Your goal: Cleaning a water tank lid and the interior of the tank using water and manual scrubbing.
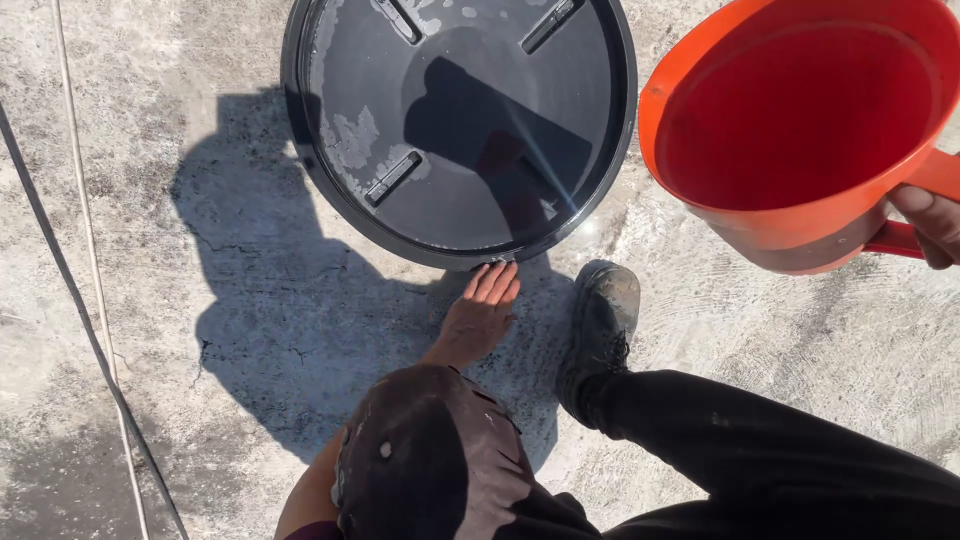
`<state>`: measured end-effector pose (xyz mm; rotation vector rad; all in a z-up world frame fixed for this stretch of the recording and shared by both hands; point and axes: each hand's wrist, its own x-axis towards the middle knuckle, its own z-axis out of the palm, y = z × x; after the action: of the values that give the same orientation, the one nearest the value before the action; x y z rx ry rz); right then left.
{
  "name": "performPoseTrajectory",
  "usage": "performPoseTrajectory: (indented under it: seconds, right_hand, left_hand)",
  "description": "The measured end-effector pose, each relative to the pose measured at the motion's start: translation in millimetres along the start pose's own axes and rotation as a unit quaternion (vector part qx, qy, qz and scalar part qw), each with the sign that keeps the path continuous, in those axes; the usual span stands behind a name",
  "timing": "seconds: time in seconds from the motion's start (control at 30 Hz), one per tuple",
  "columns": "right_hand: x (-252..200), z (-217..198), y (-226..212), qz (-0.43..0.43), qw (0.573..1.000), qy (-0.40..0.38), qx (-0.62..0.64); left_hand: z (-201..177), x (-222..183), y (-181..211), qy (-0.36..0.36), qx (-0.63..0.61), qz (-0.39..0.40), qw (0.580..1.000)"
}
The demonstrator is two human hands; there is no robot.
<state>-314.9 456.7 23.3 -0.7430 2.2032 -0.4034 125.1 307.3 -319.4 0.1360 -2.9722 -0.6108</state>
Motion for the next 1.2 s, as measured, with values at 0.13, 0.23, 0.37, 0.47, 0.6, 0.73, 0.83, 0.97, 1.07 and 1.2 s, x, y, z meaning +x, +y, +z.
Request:
performPoseTrajectory:
  seconds: [0.13, 0.23, 0.37, 0.47, 0.6, 0.73, 0.83, 0.97, 1.07, 1.2]
  right_hand:
    - [-4, -5, 38, -0.025, 0.999, 0.022, -0.031]
    - [-18, 4, -6, -0.043, 0.998, 0.027, -0.022]
    - [-24, 15, -12, -0.031, 0.995, 0.081, 0.056]
    - [-21, 31, -3, -0.004, 0.995, 0.083, 0.046]
    - [-9, 52, -26, -0.108, 0.993, 0.037, -0.03]
    - [2, 53, -16, -0.088, 0.994, 0.053, -0.023]
    - [-10, 50, -23, -0.052, 0.997, 0.048, 0.035]
    - [-13, 52, -17, -0.028, 0.996, 0.06, 0.052]
    - [-16, 49, -33, -0.061, 0.996, 0.047, 0.048]
    - [-13, 53, -14, -0.025, 0.997, 0.068, 0.019]
  left_hand:
    - [27, 44, 11, 0.003, -0.043, 0.054, 0.998]
    - [52, 32, -12, -0.06, 0.252, 0.035, 0.965]
    - [-41, -27, -59, 0.01, 0.097, 0.013, 0.995]
    - [-90, -81, -93, -0.022, 0.092, -0.087, 0.992]
    - [-133, -91, -118, 0.057, 0.089, -0.171, 0.98]
    - [-102, -64, -113, 0.066, 0.113, -0.231, 0.964]
    - [-77, -48, -73, 0.082, 0.11, -0.287, 0.948]
    - [-38, -33, -9, 0.116, 0.012, -0.289, 0.95]
    - [-23, -24, 22, 0.045, 0.007, -0.235, 0.971]
    - [-66, -30, -7, 0.08, 0.039, -0.149, 0.985]
